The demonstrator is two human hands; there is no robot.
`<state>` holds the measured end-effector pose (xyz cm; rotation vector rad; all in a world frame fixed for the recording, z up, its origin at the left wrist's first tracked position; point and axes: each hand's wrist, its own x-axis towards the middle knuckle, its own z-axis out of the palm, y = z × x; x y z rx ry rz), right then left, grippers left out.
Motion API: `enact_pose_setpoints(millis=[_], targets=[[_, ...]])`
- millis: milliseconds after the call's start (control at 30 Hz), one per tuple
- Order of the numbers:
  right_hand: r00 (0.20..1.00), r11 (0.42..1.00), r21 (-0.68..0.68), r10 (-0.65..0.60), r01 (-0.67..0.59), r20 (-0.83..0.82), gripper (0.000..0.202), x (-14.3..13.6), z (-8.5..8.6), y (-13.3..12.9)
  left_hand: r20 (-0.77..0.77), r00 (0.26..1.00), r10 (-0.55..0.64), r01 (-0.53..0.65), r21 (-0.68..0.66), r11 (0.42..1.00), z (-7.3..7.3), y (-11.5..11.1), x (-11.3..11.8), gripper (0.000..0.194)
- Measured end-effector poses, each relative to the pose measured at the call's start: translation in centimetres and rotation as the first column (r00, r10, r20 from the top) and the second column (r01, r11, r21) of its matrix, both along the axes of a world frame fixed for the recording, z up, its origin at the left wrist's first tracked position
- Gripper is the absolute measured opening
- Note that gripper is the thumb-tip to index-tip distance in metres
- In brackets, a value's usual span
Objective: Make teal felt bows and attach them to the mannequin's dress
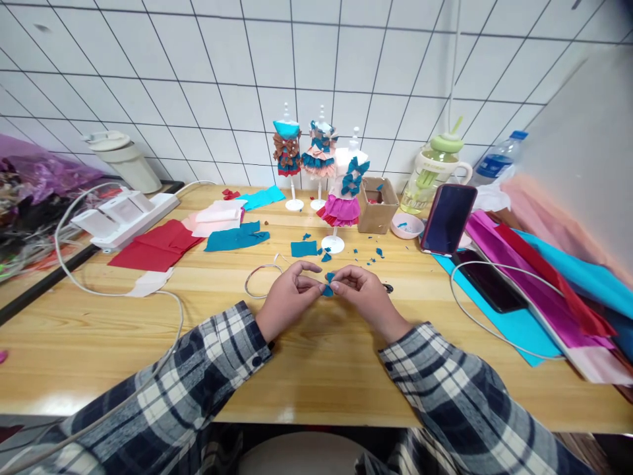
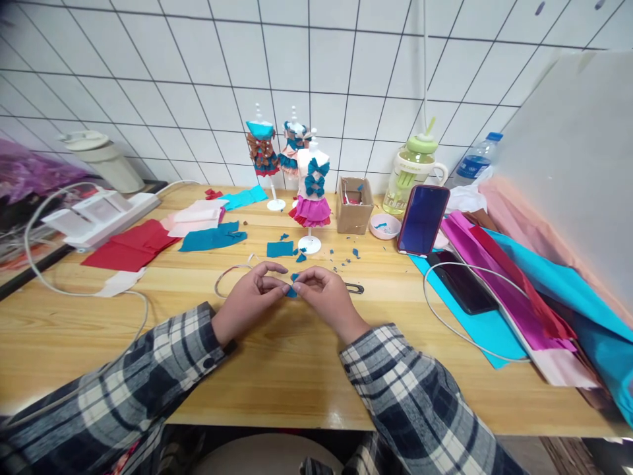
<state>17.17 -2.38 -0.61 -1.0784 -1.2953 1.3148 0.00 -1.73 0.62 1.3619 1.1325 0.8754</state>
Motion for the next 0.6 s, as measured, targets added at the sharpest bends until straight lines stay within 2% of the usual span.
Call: enact_pose_setpoints(millis=[100,233,333,467,600], targets=[[1.0,1.0,0.021,0.005,-0.005,0.026,0.022,0.15,-0.27,0.02,0.066,0.996,-0.062,0.065,-0.044,0.997,0.03,0.03,-0.29,0.047],[0.997,0.998,0.063,0.015,-0.02,0.072,0.02,0.34,-0.16,-0.06,0.088,0.981,-0.173,0.176,-0.035,0.984,0.08,0.12,-0.66,0.035],[0.995,0.997,0.081,0.008,-0.016,0.104,0.02,0.27,0.09,-0.18,0.035,0.982,-0.187,0.189,-0.064,0.98,0.02,0.13,-0.72,0.03],[0.994,0.996,0.079,0.036,-0.044,0.106,0.019,0.1,0.29,-0.3,0.07,0.981,-0.179,0.187,-0.122,0.975,-0.09,0.17,-0.63,0.03],[0.993,0.997,0.072,0.026,-0.035,0.112,0.017,-0.04,0.3,-0.41,0.085,0.978,-0.193,0.202,-0.117,0.972,-0.33,0.31,-0.69,0.026]])
